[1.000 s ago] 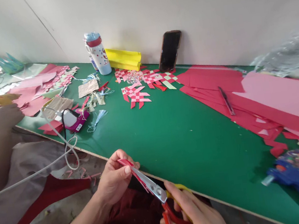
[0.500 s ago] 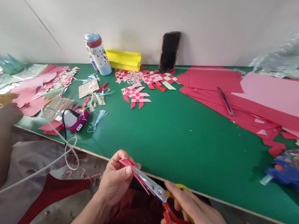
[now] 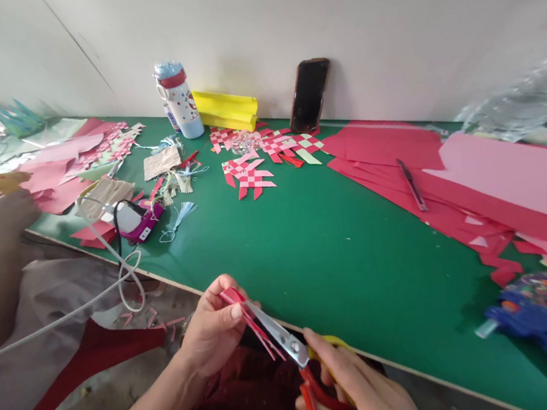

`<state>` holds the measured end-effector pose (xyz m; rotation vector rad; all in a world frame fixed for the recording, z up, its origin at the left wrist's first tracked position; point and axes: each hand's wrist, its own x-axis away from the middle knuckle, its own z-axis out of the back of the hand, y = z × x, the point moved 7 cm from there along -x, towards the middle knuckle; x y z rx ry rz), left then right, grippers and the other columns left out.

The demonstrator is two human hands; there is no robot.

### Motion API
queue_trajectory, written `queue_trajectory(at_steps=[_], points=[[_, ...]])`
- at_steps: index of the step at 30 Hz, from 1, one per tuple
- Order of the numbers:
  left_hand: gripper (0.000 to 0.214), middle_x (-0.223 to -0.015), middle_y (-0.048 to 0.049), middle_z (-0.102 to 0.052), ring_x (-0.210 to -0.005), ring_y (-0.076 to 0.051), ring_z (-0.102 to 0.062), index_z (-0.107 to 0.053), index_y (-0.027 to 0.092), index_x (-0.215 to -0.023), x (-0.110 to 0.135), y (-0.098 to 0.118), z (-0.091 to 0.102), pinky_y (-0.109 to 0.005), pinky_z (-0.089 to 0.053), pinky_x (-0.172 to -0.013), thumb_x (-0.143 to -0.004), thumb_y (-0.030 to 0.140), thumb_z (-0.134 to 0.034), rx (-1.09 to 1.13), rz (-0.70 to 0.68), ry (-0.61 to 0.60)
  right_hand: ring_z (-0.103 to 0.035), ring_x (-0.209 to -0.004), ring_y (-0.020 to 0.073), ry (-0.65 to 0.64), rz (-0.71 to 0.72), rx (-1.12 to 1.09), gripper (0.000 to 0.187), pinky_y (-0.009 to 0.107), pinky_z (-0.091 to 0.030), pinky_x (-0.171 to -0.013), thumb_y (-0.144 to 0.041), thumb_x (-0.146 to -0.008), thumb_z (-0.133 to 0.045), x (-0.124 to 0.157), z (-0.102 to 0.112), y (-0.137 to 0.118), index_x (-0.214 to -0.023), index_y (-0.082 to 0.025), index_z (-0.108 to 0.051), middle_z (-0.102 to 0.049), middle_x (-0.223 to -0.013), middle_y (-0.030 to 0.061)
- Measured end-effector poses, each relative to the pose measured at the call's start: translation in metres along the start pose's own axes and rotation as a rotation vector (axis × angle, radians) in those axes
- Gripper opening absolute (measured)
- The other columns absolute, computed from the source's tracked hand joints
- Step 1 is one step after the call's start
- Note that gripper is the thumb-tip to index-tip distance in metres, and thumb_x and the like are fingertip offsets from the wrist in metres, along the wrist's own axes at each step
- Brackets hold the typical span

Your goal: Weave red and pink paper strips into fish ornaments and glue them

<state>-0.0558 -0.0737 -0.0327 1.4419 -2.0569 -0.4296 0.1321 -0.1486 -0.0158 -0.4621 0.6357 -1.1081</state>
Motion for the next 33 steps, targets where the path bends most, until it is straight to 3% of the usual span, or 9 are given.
queue_trajectory(at_steps=[6, 10, 15, 18, 22, 24, 29, 31, 33], points=[[0.037, -0.064, 0.0032, -0.066, -0.058, -0.010, -0.063, -0.054, 0.017, -0.078, 0.000, 0.002, 0.004, -0.022, -0.051, -0.061, -0.062, 0.018, -0.088, -0.021, 0.015, 0.036, -0.075, -0.076, 0.0233, 0.132, -0.027, 0.426, 0.055, 0.029, -0.060, -0.060, -0.046, -0.093, -0.051, -0.011, 0.039, 0.017, -0.143, -0.024, -0.045, -0.074, -0.105, 0.0091], [0.036, -0.072, 0.0023, -0.068, -0.062, -0.008, -0.062, -0.057, 0.018, -0.088, 0.002, 0.008, 0.003, -0.021, -0.051, -0.066, -0.066, 0.015, -0.085, -0.019, 0.032, 0.105, -0.072, -0.088, 0.0333, 0.133, -0.042, 0.704, 0.056, 0.045, -0.058, -0.072, -0.047, -0.096, -0.038, -0.025, 0.060, 0.047, -0.144, -0.017, -0.042, -0.071, -0.112, 0.0171], [0.039, -0.078, 0.0023, -0.066, -0.065, -0.008, -0.062, -0.058, 0.019, -0.096, 0.002, 0.013, -0.001, -0.020, -0.050, -0.066, -0.067, 0.012, -0.083, -0.081, -0.014, 0.098, -0.068, -0.094, 0.0327, 0.157, -0.030, 0.697, 0.054, 0.045, -0.055, -0.079, -0.049, -0.097, -0.035, -0.044, 0.068, 0.068, -0.132, -0.013, -0.053, -0.069, -0.107, 0.0189], [0.021, -0.077, 0.0012, -0.066, -0.076, -0.015, -0.067, -0.060, 0.020, -0.083, 0.006, 0.023, -0.006, -0.030, -0.053, -0.076, -0.075, 0.016, -0.078, -0.240, -0.191, 0.035, -0.065, -0.100, 0.0353, 0.164, -0.033, 0.626, 0.049, 0.052, -0.049, -0.087, -0.048, -0.096, -0.035, -0.050, 0.073, 0.062, -0.121, -0.016, -0.063, -0.069, -0.108, 0.0180], [0.017, -0.096, -0.0059, -0.069, -0.118, -0.029, -0.058, -0.067, 0.021, -0.068, 0.024, 0.042, -0.029, -0.049, -0.038, -0.107, -0.081, 0.012, -0.070, -0.735, -0.599, -0.101, -0.067, -0.095, 0.0294, 0.254, -0.248, 0.185, 0.040, 0.045, -0.053, -0.087, -0.051, -0.092, -0.050, -0.042, 0.080, 0.050, -0.112, -0.022, -0.069, -0.071, -0.110, 0.0140], [0.023, -0.105, -0.0070, -0.068, -0.127, -0.030, -0.051, -0.070, 0.025, -0.067, 0.033, 0.044, -0.041, -0.051, -0.035, -0.109, -0.080, 0.007, -0.067, -0.934, -0.724, -0.152, -0.069, -0.090, 0.0248, 0.140, -0.392, -0.244, 0.042, 0.037, -0.057, -0.077, -0.053, -0.091, -0.052, -0.036, 0.059, 0.045, -0.117, -0.024, -0.067, -0.071, -0.109, 0.0129], [0.030, -0.117, -0.0058, -0.063, -0.131, -0.031, -0.044, -0.074, 0.029, -0.070, 0.040, 0.036, -0.054, -0.052, -0.033, -0.110, -0.075, 0.000, -0.065, -1.094, -0.829, -0.248, -0.065, -0.092, 0.0255, -0.085, -0.475, -1.117, 0.071, 0.037, -0.057, -0.070, -0.076, -0.078, -0.054, -0.033, 0.000, 0.006, -0.120, -0.020, -0.065, -0.069, -0.107, 0.0142], [0.032, -0.123, -0.0054, -0.059, -0.134, -0.032, -0.040, -0.074, 0.029, -0.072, 0.040, 0.028, -0.054, -0.052, -0.030, -0.112, -0.073, -0.002, -0.064, -1.149, -0.822, -0.307, -0.063, -0.082, 0.0213, -0.116, -0.513, -1.266, 0.065, 0.035, -0.054, -0.070, -0.073, -0.075, -0.061, -0.035, -0.014, -0.004, -0.113, -0.020, -0.068, -0.069, -0.094, 0.0094], [0.034, -0.128, -0.0049, -0.056, -0.136, -0.032, -0.038, -0.074, 0.028, -0.074, 0.041, 0.020, -0.054, -0.052, -0.029, -0.114, -0.073, -0.004, -0.061, -1.200, -0.809, -0.380, -0.059, -0.071, 0.0156, -0.076, -0.569, -1.290, 0.046, 0.031, -0.051, -0.069, -0.060, -0.078, -0.069, -0.037, -0.021, -0.005, -0.102, -0.020, -0.070, -0.067, -0.082, 0.0041]])
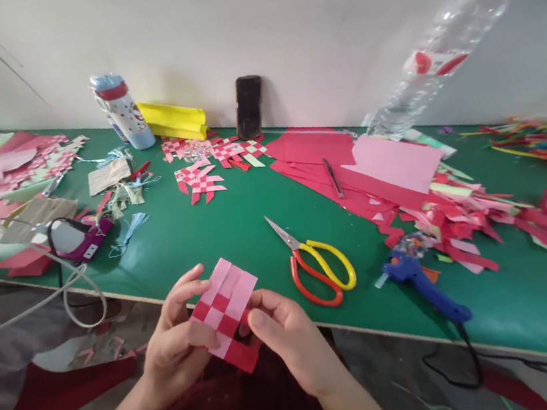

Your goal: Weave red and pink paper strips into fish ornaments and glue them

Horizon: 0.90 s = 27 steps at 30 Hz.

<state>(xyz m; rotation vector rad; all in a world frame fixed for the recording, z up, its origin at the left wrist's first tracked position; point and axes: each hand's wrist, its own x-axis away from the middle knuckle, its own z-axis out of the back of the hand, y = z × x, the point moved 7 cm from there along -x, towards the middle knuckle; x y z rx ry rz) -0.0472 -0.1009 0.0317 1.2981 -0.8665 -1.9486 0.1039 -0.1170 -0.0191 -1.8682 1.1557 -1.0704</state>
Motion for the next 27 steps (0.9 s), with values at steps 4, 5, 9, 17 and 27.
queue_trajectory(at_steps=[4, 5, 9, 17, 27], points=[[0.040, -0.136, -0.0060, -0.053, -0.133, -0.029, -0.046, -0.073, 0.031, -0.100, 0.008, -0.012, -0.002, -0.047, -0.037, -0.110, -0.080, 0.000, -0.059, 0.160, 0.157, 0.050, -0.051, -0.061, 0.0111, 0.175, 0.031, 0.005, 0.025, 0.026, -0.045, -0.063, -0.043, -0.081, -0.073, -0.002, 0.008, 0.007, -0.088, -0.019, -0.071, -0.062, -0.070, -0.0007], [0.040, -0.137, -0.0064, -0.053, -0.129, -0.028, -0.050, -0.070, 0.033, -0.109, 0.010, -0.019, -0.001, -0.045, -0.041, -0.107, -0.083, 0.004, -0.059, 0.267, 0.264, 0.109, -0.050, -0.061, 0.0111, 0.218, 0.046, 0.003, 0.026, 0.025, -0.044, -0.061, -0.043, -0.080, -0.073, -0.001, 0.011, 0.008, -0.088, -0.019, -0.070, -0.061, -0.069, -0.0010], [0.039, -0.123, -0.0088, -0.064, -0.110, -0.024, -0.063, -0.053, 0.032, -0.128, 0.019, -0.041, -0.012, -0.039, -0.050, -0.093, -0.090, 0.029, -0.062, 0.772, 0.653, 0.223, -0.052, -0.061, 0.0116, 0.367, 0.118, 0.036, 0.028, 0.023, -0.042, -0.057, -0.045, -0.079, -0.074, 0.002, 0.020, 0.013, -0.088, -0.019, -0.069, -0.063, -0.070, -0.0003], [0.066, -0.079, 0.0036, -0.059, -0.065, -0.009, -0.057, -0.044, 0.027, -0.130, 0.018, -0.048, -0.026, -0.019, -0.046, -0.062, -0.074, 0.026, -0.080, 0.776, 0.838, 0.133, -0.056, -0.065, 0.0146, 0.302, 0.074, 0.032, 0.035, 0.025, -0.046, -0.059, -0.049, -0.079, -0.072, 0.004, 0.005, 0.012, -0.096, -0.019, -0.067, -0.066, -0.076, 0.0019], [0.061, -0.080, 0.0023, -0.056, -0.060, -0.007, -0.048, -0.045, 0.023, -0.133, 0.010, -0.044, -0.021, -0.018, -0.038, -0.055, -0.080, 0.034, -0.074, 0.670, 0.879, -0.059, -0.048, -0.056, 0.0096, 0.262, 0.032, 0.188, 0.028, 0.021, -0.043, -0.054, -0.047, -0.084, -0.068, 0.006, 0.021, 0.016, -0.082, -0.019, -0.064, -0.057, -0.064, -0.0031]])
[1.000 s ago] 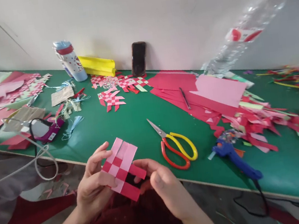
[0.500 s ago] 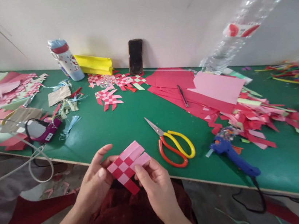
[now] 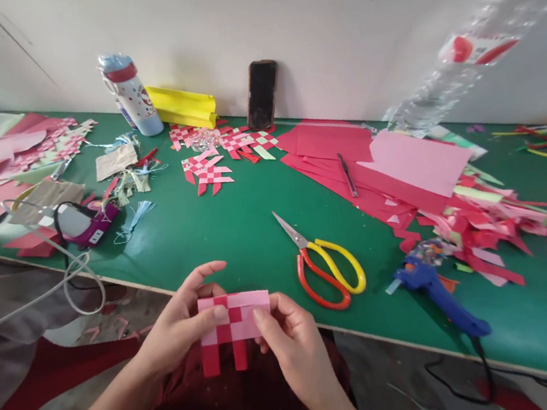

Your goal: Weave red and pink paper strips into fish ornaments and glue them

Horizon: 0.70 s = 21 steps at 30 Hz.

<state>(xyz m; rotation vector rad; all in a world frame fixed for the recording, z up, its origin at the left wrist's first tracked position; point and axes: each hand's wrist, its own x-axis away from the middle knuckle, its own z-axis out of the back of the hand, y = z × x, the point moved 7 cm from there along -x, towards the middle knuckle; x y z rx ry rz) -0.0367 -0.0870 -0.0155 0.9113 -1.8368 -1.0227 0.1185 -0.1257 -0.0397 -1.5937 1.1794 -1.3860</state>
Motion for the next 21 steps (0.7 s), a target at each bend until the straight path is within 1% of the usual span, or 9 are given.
queue_trajectory(at_steps=[2, 4, 6, 9, 11, 15, 18, 20, 21], points=[[0.057, -0.082, 0.0010, -0.058, -0.065, -0.010, -0.053, -0.046, 0.024, -0.133, 0.000, -0.004, 0.002, -0.021, -0.042, -0.061, -0.084, 0.043, -0.069, 0.082, -0.003, 0.028, -0.048, -0.055, 0.0096, 0.048, 0.012, -0.034, 0.027, 0.021, -0.043, -0.053, -0.047, -0.085, -0.067, 0.001, 0.002, 0.004, -0.085, -0.019, -0.065, -0.058, -0.064, -0.0032], [0.055, -0.084, -0.0009, -0.060, -0.073, -0.014, -0.058, -0.046, 0.025, -0.134, 0.000, -0.007, 0.003, -0.025, -0.046, -0.069, -0.087, 0.048, -0.064, 0.145, 0.005, 0.019, -0.049, -0.055, 0.0097, 0.107, 0.025, -0.087, 0.026, 0.021, -0.043, -0.051, -0.046, -0.086, -0.066, 0.003, 0.005, 0.007, -0.089, -0.020, -0.064, -0.058, -0.065, -0.0030], [0.057, -0.087, -0.0025, -0.062, -0.078, -0.017, -0.061, -0.045, 0.024, -0.134, 0.001, -0.010, 0.001, -0.028, -0.047, -0.075, -0.086, 0.047, -0.066, 0.161, 0.014, -0.019, -0.050, -0.055, 0.0096, 0.156, 0.046, -0.138, 0.023, 0.021, -0.043, -0.051, -0.044, -0.088, -0.065, 0.005, 0.009, 0.009, -0.090, -0.021, -0.063, -0.058, -0.065, -0.0032], [0.066, -0.091, -0.0043, -0.065, -0.080, -0.017, -0.062, -0.042, 0.024, -0.134, 0.001, -0.013, -0.003, -0.028, -0.047, -0.073, -0.079, 0.037, -0.076, 0.118, 0.036, -0.073, -0.051, -0.055, 0.0094, 0.190, 0.056, -0.175, 0.023, 0.021, -0.043, -0.050, -0.043, -0.088, -0.065, 0.007, 0.013, 0.010, -0.092, -0.021, -0.063, -0.057, -0.064, -0.0036], [0.069, -0.093, -0.0051, -0.067, -0.076, -0.015, -0.062, -0.040, 0.025, -0.135, 0.002, -0.015, -0.004, -0.026, -0.046, -0.070, -0.077, 0.032, -0.078, 0.092, 0.043, -0.083, -0.052, -0.054, 0.0097, 0.187, 0.047, -0.173, 0.025, 0.021, -0.044, -0.050, -0.044, -0.087, -0.066, 0.007, 0.013, 0.010, -0.095, -0.020, -0.063, -0.059, -0.064, -0.0029], [0.068, -0.090, -0.0041, -0.067, -0.068, -0.012, -0.060, -0.038, 0.024, -0.136, 0.002, -0.012, 0.000, -0.024, -0.045, -0.065, -0.079, 0.030, -0.076, 0.022, 0.015, -0.071, -0.056, -0.057, 0.0115, 0.156, 0.017, -0.168, 0.029, 0.022, -0.045, -0.048, -0.045, -0.085, -0.068, 0.006, 0.009, 0.013, -0.101, -0.021, -0.064, -0.066, -0.072, 0.0004], [0.069, -0.099, -0.0069, -0.067, -0.080, -0.016, -0.063, -0.037, 0.025, -0.139, 0.005, -0.006, 0.000, -0.027, -0.047, -0.072, -0.081, 0.030, -0.074, -0.064, 0.005, -0.111, -0.055, -0.055, 0.0112, 0.115, 0.003, -0.143, 0.029, 0.022, -0.045, -0.049, -0.046, -0.085, -0.067, 0.006, 0.005, 0.014, -0.097, -0.020, -0.065, -0.065, -0.067, 0.0000], [0.071, -0.106, -0.0085, -0.064, -0.089, -0.019, -0.063, -0.036, 0.026, -0.141, 0.006, 0.000, 0.000, -0.030, -0.049, -0.079, -0.081, 0.031, -0.074, -0.102, -0.018, -0.129, -0.053, -0.053, 0.0105, 0.090, 0.001, -0.110, 0.030, 0.022, -0.044, -0.050, -0.047, -0.086, -0.066, 0.007, 0.003, 0.010, -0.093, -0.019, -0.065, -0.063, -0.064, -0.0005], [0.072, -0.107, -0.0085, -0.064, -0.091, -0.020, -0.063, -0.036, 0.026, -0.142, 0.006, 0.002, 0.000, -0.031, -0.049, -0.080, -0.081, 0.032, -0.074, -0.103, -0.022, -0.129, -0.053, -0.053, 0.0103, 0.077, -0.002, -0.083, 0.030, 0.022, -0.044, -0.050, -0.048, -0.086, -0.066, 0.007, 0.001, 0.008, -0.091, -0.018, -0.065, -0.062, -0.062, -0.0005]])
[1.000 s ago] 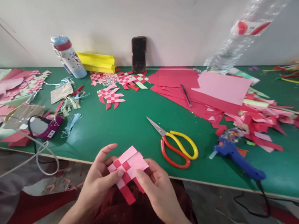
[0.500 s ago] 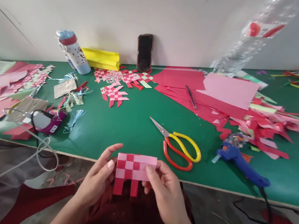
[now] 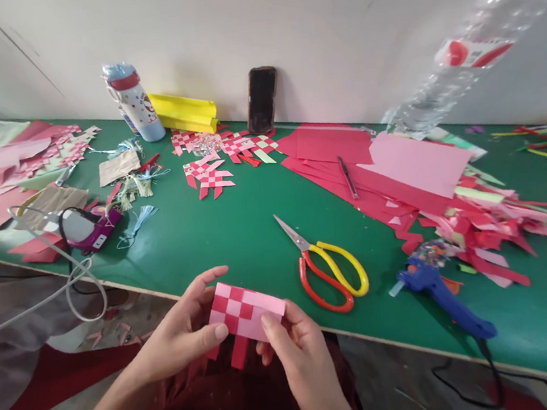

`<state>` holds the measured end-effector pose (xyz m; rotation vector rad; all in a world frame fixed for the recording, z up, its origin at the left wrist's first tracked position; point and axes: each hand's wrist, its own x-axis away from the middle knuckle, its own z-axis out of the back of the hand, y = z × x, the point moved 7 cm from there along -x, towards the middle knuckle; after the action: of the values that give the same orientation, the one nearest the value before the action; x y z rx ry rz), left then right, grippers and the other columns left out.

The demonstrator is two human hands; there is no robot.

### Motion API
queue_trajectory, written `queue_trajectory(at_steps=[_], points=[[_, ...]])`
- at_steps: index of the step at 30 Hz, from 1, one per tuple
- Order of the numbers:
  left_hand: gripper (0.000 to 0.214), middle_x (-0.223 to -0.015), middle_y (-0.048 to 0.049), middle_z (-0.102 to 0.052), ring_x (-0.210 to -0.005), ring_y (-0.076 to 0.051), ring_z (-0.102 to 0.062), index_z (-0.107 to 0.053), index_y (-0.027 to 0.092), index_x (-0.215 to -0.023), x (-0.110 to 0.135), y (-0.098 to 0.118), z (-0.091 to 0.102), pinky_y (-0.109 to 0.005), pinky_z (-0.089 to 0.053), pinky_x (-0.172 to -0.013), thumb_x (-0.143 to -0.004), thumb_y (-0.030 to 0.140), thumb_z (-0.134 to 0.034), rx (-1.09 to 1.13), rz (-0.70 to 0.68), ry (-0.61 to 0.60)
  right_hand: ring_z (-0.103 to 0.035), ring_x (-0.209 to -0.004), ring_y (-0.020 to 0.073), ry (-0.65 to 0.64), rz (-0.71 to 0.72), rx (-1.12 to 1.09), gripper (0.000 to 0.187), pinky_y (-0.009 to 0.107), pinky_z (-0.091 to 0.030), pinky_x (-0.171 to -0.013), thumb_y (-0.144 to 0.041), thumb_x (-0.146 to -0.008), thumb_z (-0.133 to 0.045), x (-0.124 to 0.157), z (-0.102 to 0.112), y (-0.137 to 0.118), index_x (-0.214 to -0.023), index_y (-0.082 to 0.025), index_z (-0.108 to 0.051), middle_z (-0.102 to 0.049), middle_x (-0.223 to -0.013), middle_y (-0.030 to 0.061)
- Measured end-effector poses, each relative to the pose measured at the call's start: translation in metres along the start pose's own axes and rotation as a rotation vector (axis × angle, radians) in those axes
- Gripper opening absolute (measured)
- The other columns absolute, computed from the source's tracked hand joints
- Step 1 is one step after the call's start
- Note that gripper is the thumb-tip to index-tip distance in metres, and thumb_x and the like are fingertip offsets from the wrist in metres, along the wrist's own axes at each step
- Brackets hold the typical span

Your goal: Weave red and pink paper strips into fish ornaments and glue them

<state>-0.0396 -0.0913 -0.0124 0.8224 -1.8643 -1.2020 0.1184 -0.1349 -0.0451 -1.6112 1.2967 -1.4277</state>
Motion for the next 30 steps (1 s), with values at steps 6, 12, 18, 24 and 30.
queue_trajectory(at_steps=[6, 12, 18, 24, 30], points=[[0.068, -0.081, 0.0012, -0.057, -0.065, -0.009, -0.053, -0.044, 0.021, -0.134, -0.009, -0.009, -0.002, -0.021, -0.043, -0.062, -0.076, 0.029, -0.078, 0.085, 0.061, 0.073, -0.052, -0.053, 0.0112, -0.089, 0.070, 0.229, 0.034, 0.022, -0.045, -0.052, -0.050, -0.085, -0.063, 0.002, -0.011, -0.017, -0.076, -0.018, -0.062, -0.059, -0.059, -0.0013], [0.055, -0.079, 0.0034, -0.053, -0.063, -0.007, -0.051, -0.049, 0.022, -0.126, -0.013, -0.022, -0.002, -0.019, -0.042, -0.059, -0.079, 0.028, -0.076, 0.148, 0.032, 0.211, -0.067, -0.071, 0.0165, 0.063, 0.411, 0.570, 0.012, 0.025, -0.054, -0.068, -0.032, -0.089, -0.060, 0.011, -0.005, -0.030, -0.087, -0.021, -0.064, -0.071, -0.081, 0.0027], [0.050, -0.077, 0.0037, -0.057, -0.061, -0.006, -0.053, -0.049, 0.021, -0.122, -0.014, -0.019, -0.003, -0.017, -0.044, -0.058, -0.080, 0.030, -0.075, 0.141, -0.006, 0.250, -0.067, -0.082, 0.0151, 0.115, 0.897, 0.798, 0.019, 0.025, -0.054, -0.075, -0.009, -0.086, -0.061, 0.026, -0.015, -0.052, -0.098, -0.023, -0.064, -0.069, -0.093, 0.0040], [0.068, -0.075, 0.0001, -0.066, -0.061, -0.010, -0.061, -0.044, 0.021, -0.128, -0.016, -0.024, -0.002, -0.020, -0.050, -0.061, -0.072, 0.024, -0.082, 0.290, 0.077, 0.187, -0.069, -0.076, 0.0148, 0.013, 0.614, 0.589, 0.010, 0.025, -0.056, -0.075, -0.017, -0.092, -0.058, 0.013, -0.009, -0.037, -0.095, -0.023, -0.064, -0.070, -0.086, 0.0017], [0.069, -0.076, -0.0025, -0.070, -0.060, -0.011, -0.064, -0.045, 0.020, -0.125, -0.015, -0.026, -0.002, -0.022, -0.053, -0.061, -0.069, 0.019, -0.084, 0.379, 0.072, 0.216, -0.071, -0.079, 0.0184, 0.040, 0.297, 0.306, 0.019, 0.026, -0.058, -0.066, -0.033, -0.089, -0.063, 0.007, -0.004, -0.019, -0.105, -0.023, -0.063, -0.074, -0.097, 0.0058]])
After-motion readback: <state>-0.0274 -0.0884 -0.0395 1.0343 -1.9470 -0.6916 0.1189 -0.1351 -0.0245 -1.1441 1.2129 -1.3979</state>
